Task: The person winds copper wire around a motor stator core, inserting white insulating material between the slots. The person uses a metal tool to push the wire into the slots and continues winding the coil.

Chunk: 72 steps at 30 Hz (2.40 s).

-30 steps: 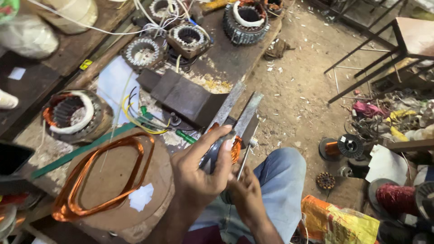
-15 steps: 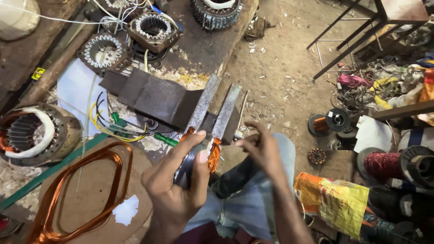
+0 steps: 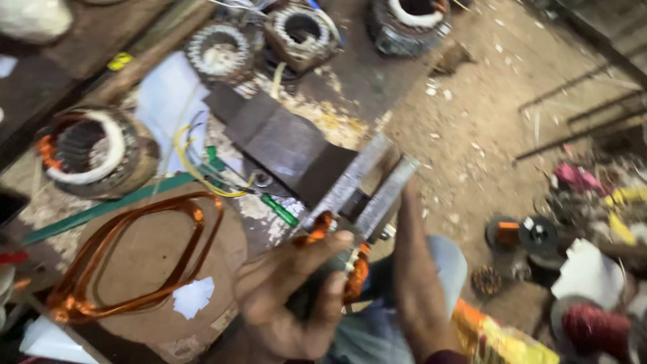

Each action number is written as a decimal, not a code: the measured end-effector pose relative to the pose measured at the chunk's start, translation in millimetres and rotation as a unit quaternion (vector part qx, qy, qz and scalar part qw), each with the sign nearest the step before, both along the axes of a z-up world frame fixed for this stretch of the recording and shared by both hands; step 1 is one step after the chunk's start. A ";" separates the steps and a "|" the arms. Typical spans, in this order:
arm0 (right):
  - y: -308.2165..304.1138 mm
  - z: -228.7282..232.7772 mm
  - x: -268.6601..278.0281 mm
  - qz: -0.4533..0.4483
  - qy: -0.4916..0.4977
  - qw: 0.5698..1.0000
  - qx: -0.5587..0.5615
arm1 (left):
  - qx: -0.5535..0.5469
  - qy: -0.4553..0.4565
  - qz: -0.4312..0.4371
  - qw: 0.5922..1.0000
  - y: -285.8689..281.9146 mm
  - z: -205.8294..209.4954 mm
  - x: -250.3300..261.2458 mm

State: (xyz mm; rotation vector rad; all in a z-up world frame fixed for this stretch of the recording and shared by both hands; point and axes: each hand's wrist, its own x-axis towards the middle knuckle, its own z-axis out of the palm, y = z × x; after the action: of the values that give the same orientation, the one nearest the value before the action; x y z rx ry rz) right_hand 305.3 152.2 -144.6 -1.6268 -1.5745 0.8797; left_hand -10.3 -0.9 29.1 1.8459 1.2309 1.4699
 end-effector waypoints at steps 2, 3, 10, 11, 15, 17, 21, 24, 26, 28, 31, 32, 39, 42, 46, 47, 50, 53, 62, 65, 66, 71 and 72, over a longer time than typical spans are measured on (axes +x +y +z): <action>1.1 -33.4 -41.7 0.058 0.076 0.994 -0.054 | 0.046 -0.006 -0.007 0.999 7.1 0.1 -3.0; -12.6 -48.1 -57.3 0.080 0.116 0.986 -0.092 | 0.056 -0.010 -0.007 0.998 1.7 1.3 -2.9; -66.0 -85.5 -75.7 0.088 0.310 0.925 -0.202 | -0.003 -0.059 -0.012 0.998 -9.5 -2.5 -2.3; -65.5 -86.6 -74.1 0.082 0.324 0.922 -0.195 | 0.014 -0.077 -0.012 0.997 -7.9 -2.8 -2.4; -68.4 -97.6 -69.3 0.052 0.391 0.905 -0.158 | 0.034 -0.162 0.010 0.986 -10.6 -4.0 0.3; -76.8 -114.1 -71.6 0.026 0.431 0.895 -0.112 | -0.052 -0.141 -0.009 0.989 -15.7 -8.3 -8.4; -96.9 -144.7 -60.2 0.025 0.279 0.960 0.026 | 0.016 -0.112 0.007 0.994 -4.7 -21.7 -52.2; -141.7 -156.9 -51.9 0.063 -0.013 0.990 0.125 | -0.142 0.002 0.113 0.983 9.3 -32.2 -97.7; -184.2 -153.2 -57.7 0.016 -0.005 0.999 0.038 | -0.088 0.126 0.136 0.979 15.9 -37.5 -124.6; -208.4 -139.6 -70.7 0.089 -0.083 0.991 -0.047 | 0.003 0.223 0.148 0.964 11.1 -45.2 -139.0; -225.2 -105.4 -113.0 0.008 -0.058 0.984 -0.170 | -0.024 0.200 0.130 0.971 -5.2 -56.3 -137.5; -224.2 -91.9 -128.4 0.022 -0.040 0.995 -0.088 | -0.089 0.237 0.081 0.964 -13.5 -60.2 -133.6; -182.0 -12.9 -210.3 0.070 -0.117 0.966 0.218 | -0.093 -0.070 0.007 0.993 -49.6 -93.8 -61.2; -159.0 -3.1 -230.2 0.126 -0.144 0.980 0.060 | -0.013 -0.169 -0.091 0.981 -43.7 -96.2 -53.8; -160.4 -0.7 -227.6 0.086 -0.064 0.994 -0.016 | 0.010 -0.115 -0.179 0.977 -23.5 -89.2 -60.9; -173.8 -0.8 -220.2 0.080 -0.003 0.997 -0.020 | -0.002 -0.103 -0.199 0.975 -21.6 -89.5 -61.6; -205.2 -0.1 -190.5 0.050 0.177 0.983 -0.015 | -0.039 -0.087 -0.220 0.971 -10.5 -90.4 -54.5; -236.2 -1.2 -159.3 0.040 0.020 0.976 -0.213 | 0.008 -0.044 -0.164 0.986 -2.5 -93.9 -44.9; -276.3 28.0 -85.8 -0.040 0.124 0.991 -0.025 | 0.033 -0.050 -0.161 0.985 4.7 -105.6 -51.1; -271.9 67.9 -81.4 -0.034 0.040 0.997 0.061 | 0.060 -0.013 -0.130 0.990 7.9 -109.5 -50.8; -265.3 79.0 -85.2 0.015 -0.041 0.989 0.143 | 0.064 -0.009 -0.128 0.990 9.8 -109.3 -51.0; -235.5 106.8 -106.1 0.071 -0.129 0.962 0.232 | 0.020 -0.016 -0.138 0.990 5.7 -109.5 -57.9; -233.7 110.0 -106.3 0.073 -0.152 0.954 0.249 | -0.002 -0.040 -0.148 0.988 3.9 -109.1 -57.8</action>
State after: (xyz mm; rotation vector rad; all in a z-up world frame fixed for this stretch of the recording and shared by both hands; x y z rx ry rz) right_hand 198.9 -81.5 -34.6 -1.3310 -1.9559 0.2626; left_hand -68.2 3.0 -80.0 1.8539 0.8773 1.3594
